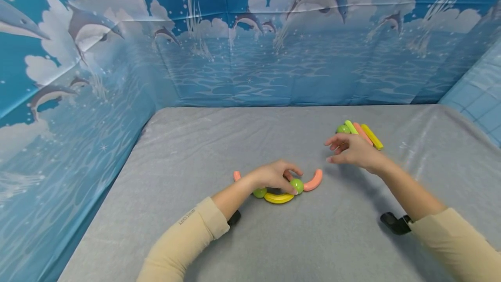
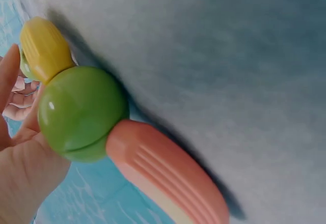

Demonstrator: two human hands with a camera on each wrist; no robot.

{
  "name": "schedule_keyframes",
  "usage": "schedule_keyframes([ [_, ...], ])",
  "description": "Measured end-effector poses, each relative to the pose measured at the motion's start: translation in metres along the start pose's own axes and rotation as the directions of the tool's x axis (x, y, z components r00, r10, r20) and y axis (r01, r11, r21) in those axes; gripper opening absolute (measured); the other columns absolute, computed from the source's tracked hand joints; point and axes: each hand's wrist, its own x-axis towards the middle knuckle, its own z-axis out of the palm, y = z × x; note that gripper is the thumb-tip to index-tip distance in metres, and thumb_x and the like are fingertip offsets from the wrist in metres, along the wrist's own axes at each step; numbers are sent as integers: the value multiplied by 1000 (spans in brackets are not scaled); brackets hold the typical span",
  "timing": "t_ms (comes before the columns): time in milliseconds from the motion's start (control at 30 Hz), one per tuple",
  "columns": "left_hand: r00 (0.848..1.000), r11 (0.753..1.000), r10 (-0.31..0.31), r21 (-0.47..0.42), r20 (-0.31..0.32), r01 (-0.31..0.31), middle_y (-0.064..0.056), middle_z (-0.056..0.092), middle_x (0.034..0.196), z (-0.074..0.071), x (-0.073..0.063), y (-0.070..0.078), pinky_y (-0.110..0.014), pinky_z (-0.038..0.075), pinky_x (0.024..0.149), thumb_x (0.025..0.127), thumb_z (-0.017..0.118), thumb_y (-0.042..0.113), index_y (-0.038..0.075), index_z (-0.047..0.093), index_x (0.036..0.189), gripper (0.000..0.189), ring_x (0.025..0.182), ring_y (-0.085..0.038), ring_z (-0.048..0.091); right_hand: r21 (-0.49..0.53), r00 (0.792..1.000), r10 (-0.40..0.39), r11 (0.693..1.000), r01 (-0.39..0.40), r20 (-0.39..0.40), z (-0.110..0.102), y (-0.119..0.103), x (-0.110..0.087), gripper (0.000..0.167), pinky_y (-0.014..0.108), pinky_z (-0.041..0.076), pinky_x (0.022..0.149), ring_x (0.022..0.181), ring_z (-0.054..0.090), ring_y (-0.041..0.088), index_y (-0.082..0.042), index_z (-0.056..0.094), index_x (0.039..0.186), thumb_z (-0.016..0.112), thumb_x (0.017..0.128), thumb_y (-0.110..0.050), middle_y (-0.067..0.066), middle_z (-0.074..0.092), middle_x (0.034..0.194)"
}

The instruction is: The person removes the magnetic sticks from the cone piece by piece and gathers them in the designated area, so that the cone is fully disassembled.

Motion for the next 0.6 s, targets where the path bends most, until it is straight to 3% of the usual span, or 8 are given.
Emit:
schedule_keyframes([
  [167,1000,1000,3,21,1,-3,-4,60,110,-1,-2,-2,-24,44,79,81,72,6,8,60,123,45,100,-14,54,34,990,-84,996,81,110,13,-7,-2,46,32,49,78,97,53,28,2,60,114,78,77,-20,16,59,106],
  [300,1000,1000,8,1,-8,-8,-3,62,104,-1,-3,-3,-23,45,76,80,73,5,7,62,121,42,94,-12,55,73,975,-109,993,97,192,22,-9,-1,46,38,47,84,103,52,30,2,61,114,77,78,-21,16,59,111],
  [467,999,1000,26,5,-24,-26,-3,62,98,0,-4,-4,-22,44,73,80,73,4,6,63,118,39,89,-12,54,82,949,-128,991,109,288,31,-7,1,40,32,49,77,95,55,25,-1,63,111,77,78,-19,13,61,110],
  [600,998,998,50,26,-31,-49,-3,62,94,1,-3,-5,-21,43,70,80,73,6,5,64,116,37,84,-11,54,39,926,-202,979,200,320,37,-7,2,32,28,49,69,83,55,19,-3,67,105,76,78,-16,9,63,102],
])
